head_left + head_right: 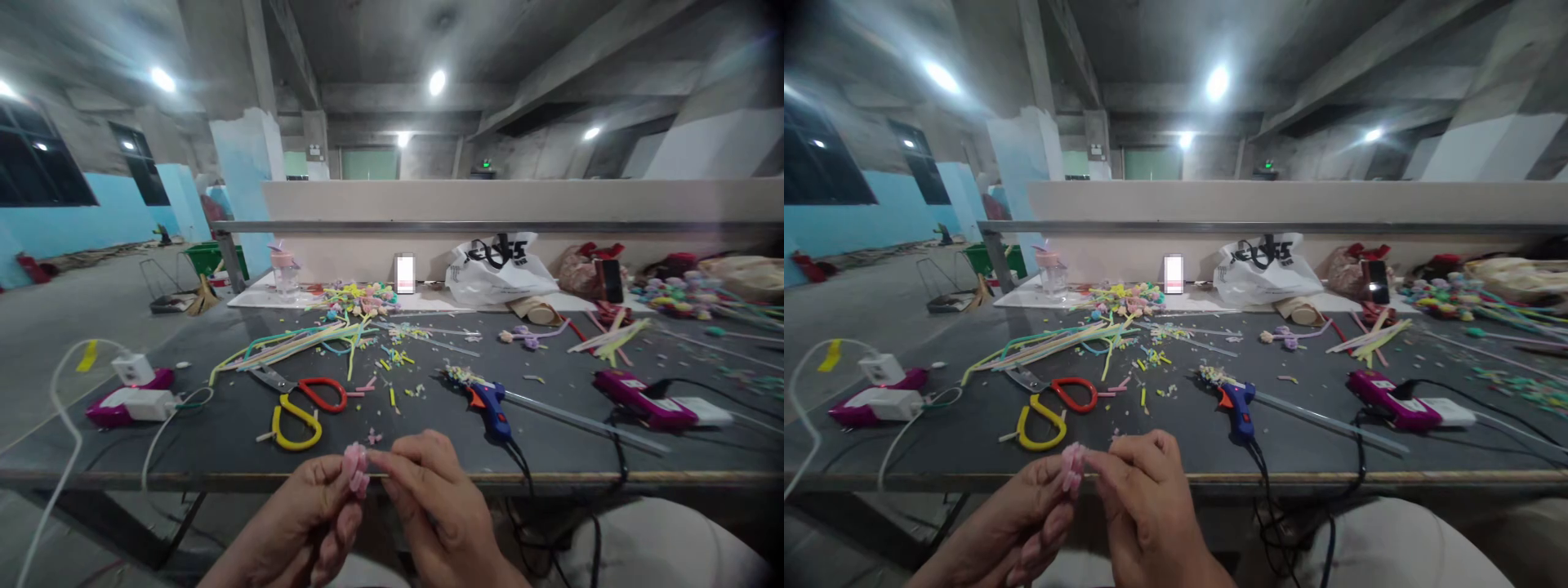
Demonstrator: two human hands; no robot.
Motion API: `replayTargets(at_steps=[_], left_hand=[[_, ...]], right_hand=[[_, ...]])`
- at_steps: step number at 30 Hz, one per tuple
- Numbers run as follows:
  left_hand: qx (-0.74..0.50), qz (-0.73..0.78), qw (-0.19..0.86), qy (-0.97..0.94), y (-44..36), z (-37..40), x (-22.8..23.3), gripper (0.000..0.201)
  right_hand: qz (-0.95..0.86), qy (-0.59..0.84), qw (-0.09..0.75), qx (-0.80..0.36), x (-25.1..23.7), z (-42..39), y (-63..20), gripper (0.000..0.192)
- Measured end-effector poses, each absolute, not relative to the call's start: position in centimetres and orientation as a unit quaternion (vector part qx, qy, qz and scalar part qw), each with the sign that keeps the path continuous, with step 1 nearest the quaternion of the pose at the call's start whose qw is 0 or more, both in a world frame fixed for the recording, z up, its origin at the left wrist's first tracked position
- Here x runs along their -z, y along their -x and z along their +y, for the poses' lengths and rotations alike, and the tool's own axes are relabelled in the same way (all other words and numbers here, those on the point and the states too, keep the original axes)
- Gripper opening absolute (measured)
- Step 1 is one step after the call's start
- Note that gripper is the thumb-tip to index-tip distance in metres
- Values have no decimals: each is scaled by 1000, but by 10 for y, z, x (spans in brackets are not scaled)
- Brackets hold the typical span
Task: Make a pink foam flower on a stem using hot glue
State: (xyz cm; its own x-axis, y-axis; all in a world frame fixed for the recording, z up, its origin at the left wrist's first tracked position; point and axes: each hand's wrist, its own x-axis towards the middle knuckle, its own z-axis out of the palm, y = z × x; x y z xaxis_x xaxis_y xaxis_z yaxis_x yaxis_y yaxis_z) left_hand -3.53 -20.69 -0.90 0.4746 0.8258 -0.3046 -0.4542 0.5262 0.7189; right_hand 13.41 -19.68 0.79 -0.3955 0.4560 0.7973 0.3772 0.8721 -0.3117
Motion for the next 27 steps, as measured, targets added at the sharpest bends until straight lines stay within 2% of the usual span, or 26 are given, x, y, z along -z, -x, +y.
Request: replayTargets(at_steps=[7, 15, 21, 27], left_hand=[[-404, 321, 807, -285, 36, -207, 11, 28], [-404, 324, 805, -290, 35, -208, 8, 30], [-398, 312, 811, -295, 36, -207, 12, 25], [-384, 324, 811, -300, 34, -209, 9, 26]], right_hand=[[-839, 230, 493, -16, -10, -196, -133, 44], [-820, 229, 523, -25, -8, -198, -133, 37], [-834, 226, 502, -37, -9, -196, -131, 36], [-820, 258, 496, -124, -11, -199, -130, 18]])
